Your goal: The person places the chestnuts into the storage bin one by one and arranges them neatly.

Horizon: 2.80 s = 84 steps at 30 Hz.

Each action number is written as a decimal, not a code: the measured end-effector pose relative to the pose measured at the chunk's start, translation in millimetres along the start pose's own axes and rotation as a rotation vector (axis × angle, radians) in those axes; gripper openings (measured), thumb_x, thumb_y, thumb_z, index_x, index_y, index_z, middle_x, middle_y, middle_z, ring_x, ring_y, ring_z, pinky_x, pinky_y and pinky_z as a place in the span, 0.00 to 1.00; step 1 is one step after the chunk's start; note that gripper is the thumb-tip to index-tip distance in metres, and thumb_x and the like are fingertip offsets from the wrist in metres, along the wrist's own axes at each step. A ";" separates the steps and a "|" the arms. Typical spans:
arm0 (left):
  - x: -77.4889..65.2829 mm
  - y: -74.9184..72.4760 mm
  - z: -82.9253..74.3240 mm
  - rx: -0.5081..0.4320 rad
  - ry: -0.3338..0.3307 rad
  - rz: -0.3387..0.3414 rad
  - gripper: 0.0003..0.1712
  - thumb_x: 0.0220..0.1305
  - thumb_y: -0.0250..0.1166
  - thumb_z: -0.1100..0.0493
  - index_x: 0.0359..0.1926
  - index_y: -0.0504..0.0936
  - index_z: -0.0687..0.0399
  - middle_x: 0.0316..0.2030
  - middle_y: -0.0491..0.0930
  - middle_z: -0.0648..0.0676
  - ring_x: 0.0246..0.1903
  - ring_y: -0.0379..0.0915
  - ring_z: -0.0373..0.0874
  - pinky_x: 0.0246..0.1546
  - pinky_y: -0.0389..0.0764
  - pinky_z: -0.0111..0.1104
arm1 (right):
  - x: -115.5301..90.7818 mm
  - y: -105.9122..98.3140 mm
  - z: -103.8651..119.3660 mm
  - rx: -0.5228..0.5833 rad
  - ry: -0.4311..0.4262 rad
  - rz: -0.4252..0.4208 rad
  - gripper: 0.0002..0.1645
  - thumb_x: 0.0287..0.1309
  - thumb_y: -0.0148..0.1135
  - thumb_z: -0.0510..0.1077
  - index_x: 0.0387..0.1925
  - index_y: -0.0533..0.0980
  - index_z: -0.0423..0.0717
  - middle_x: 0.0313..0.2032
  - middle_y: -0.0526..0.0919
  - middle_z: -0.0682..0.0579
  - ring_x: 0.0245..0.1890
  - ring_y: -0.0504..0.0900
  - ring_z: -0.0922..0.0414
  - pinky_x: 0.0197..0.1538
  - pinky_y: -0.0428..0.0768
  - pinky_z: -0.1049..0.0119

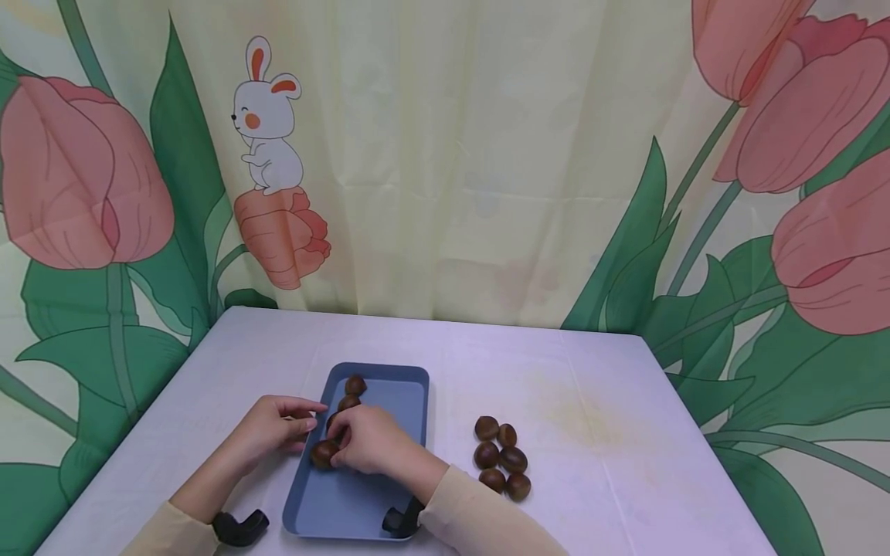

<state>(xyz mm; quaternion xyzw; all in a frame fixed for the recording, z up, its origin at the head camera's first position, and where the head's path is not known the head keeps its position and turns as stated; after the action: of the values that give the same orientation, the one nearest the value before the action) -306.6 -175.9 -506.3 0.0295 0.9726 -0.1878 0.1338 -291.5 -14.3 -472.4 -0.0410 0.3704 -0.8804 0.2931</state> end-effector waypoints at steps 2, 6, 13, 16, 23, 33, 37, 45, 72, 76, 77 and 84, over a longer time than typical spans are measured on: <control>0.5 0.0 -0.1 0.004 0.002 0.002 0.15 0.70 0.71 0.68 0.55 0.92 0.57 0.40 0.82 0.59 0.32 0.81 0.44 0.33 0.92 0.37 | 0.4 0.9 1.0 -0.013 -0.003 0.001 0.16 0.54 0.84 0.39 0.44 0.88 0.51 0.23 0.85 0.60 0.17 0.82 0.63 0.23 0.79 0.69; 1.0 0.1 -0.4 0.007 0.007 0.006 0.15 0.70 0.71 0.68 0.55 0.92 0.57 0.39 0.82 0.58 0.32 0.80 0.44 0.32 0.92 0.36 | 0.5 3.9 4.5 -0.054 -0.011 0.007 0.18 0.53 0.85 0.42 0.46 0.89 0.53 0.22 0.84 0.62 0.16 0.82 0.64 0.22 0.78 0.69; 1.1 1.2 -0.4 0.004 0.008 0.008 0.15 0.70 0.71 0.68 0.55 0.92 0.57 0.38 0.82 0.58 0.31 0.79 0.44 0.32 0.92 0.36 | 0.0 7.0 4.5 -0.072 -0.022 0.017 0.16 0.54 0.84 0.42 0.44 0.88 0.54 0.22 0.82 0.62 0.16 0.81 0.64 0.21 0.79 0.69; 0.7 1.4 -0.6 0.005 0.008 0.007 0.15 0.70 0.71 0.68 0.55 0.92 0.57 0.37 0.82 0.58 0.31 0.79 0.44 0.32 0.92 0.36 | -0.6 6.0 1.8 -0.055 -0.017 0.027 0.15 0.56 0.83 0.40 0.45 0.88 0.53 0.22 0.83 0.60 0.16 0.81 0.63 0.21 0.79 0.69; 0.8 -0.2 -1.3 0.009 0.016 0.000 0.15 0.70 0.71 0.69 0.54 0.92 0.57 0.37 0.81 0.58 0.29 0.79 0.44 0.31 0.91 0.36 | -1.5 3.5 3.1 -0.091 -0.034 0.025 0.15 0.57 0.82 0.42 0.46 0.87 0.54 0.22 0.83 0.61 0.16 0.81 0.64 0.22 0.78 0.70; 0.7 0.1 0.0 0.010 0.010 0.002 0.14 0.70 0.71 0.69 0.54 0.92 0.57 0.38 0.82 0.58 0.30 0.79 0.44 0.31 0.91 0.35 | 1.1 9.5 6.7 -0.135 -0.060 0.017 0.17 0.56 0.83 0.44 0.47 0.88 0.58 0.23 0.83 0.65 0.18 0.80 0.67 0.23 0.79 0.71; 0.0 0.1 -0.5 0.006 0.011 -0.004 0.14 0.70 0.70 0.69 0.54 0.92 0.57 0.38 0.82 0.58 0.31 0.80 0.44 0.32 0.92 0.36 | 0.3 6.5 2.7 -0.094 -0.061 0.036 0.16 0.57 0.82 0.41 0.47 0.88 0.56 0.24 0.83 0.63 0.19 0.81 0.67 0.24 0.80 0.72; 0.3 0.8 -0.2 -0.011 0.002 0.001 0.15 0.70 0.71 0.69 0.55 0.92 0.57 0.39 0.83 0.58 0.32 0.83 0.43 0.32 0.92 0.36 | -3.4 -13.8 -1.5 -0.196 -0.042 0.031 0.17 0.56 0.80 0.40 0.47 0.88 0.56 0.27 0.82 0.62 0.26 0.78 0.66 0.29 0.77 0.72; 0.0 1.9 -0.2 -0.008 0.006 0.020 0.16 0.70 0.71 0.68 0.56 0.91 0.58 0.42 0.85 0.58 0.34 0.81 0.43 0.33 0.92 0.37 | -7.2 -10.2 -1.9 -0.170 -0.051 0.115 0.17 0.54 0.84 0.46 0.47 0.89 0.56 0.27 0.86 0.65 0.26 0.80 0.69 0.31 0.79 0.73; 0.1 1.1 -1.1 0.002 0.004 0.019 0.16 0.70 0.71 0.68 0.56 0.91 0.57 0.42 0.84 0.58 0.35 0.81 0.44 0.33 0.92 0.37 | -11.5 2.3 3.2 -0.091 -0.078 0.223 0.17 0.57 0.82 0.44 0.48 0.89 0.54 0.28 0.87 0.66 0.24 0.83 0.69 0.29 0.83 0.72; 0.1 1.0 -1.2 0.002 0.005 0.019 0.16 0.70 0.71 0.68 0.56 0.91 0.57 0.42 0.84 0.58 0.35 0.81 0.44 0.33 0.92 0.37 | -12.3 4.5 4.6 -0.074 -0.082 0.244 0.17 0.57 0.82 0.43 0.49 0.89 0.54 0.28 0.87 0.66 0.25 0.83 0.69 0.29 0.83 0.72; 0.6 0.5 -2.4 -0.006 0.024 0.034 0.16 0.70 0.71 0.68 0.56 0.91 0.59 0.42 0.84 0.58 0.35 0.79 0.44 0.33 0.92 0.37 | -9.3 15.4 13.3 -0.029 -0.123 0.315 0.21 0.54 0.84 0.39 0.50 0.88 0.53 0.37 0.89 0.61 0.30 0.82 0.69 0.32 0.83 0.73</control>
<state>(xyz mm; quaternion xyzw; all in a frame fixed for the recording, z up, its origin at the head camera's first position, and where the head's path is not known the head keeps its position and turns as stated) -307.7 -174.5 -504.5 0.0481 0.9741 -0.1822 0.1253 -272.5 -26.1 -471.8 -0.0405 0.3661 -0.8140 0.4492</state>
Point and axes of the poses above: each hand's wrist, its own x-axis towards the middle knuckle, its own y-axis out of the palm, z = x × y, the point moved 9 cm from there along x, towards the middle knuckle
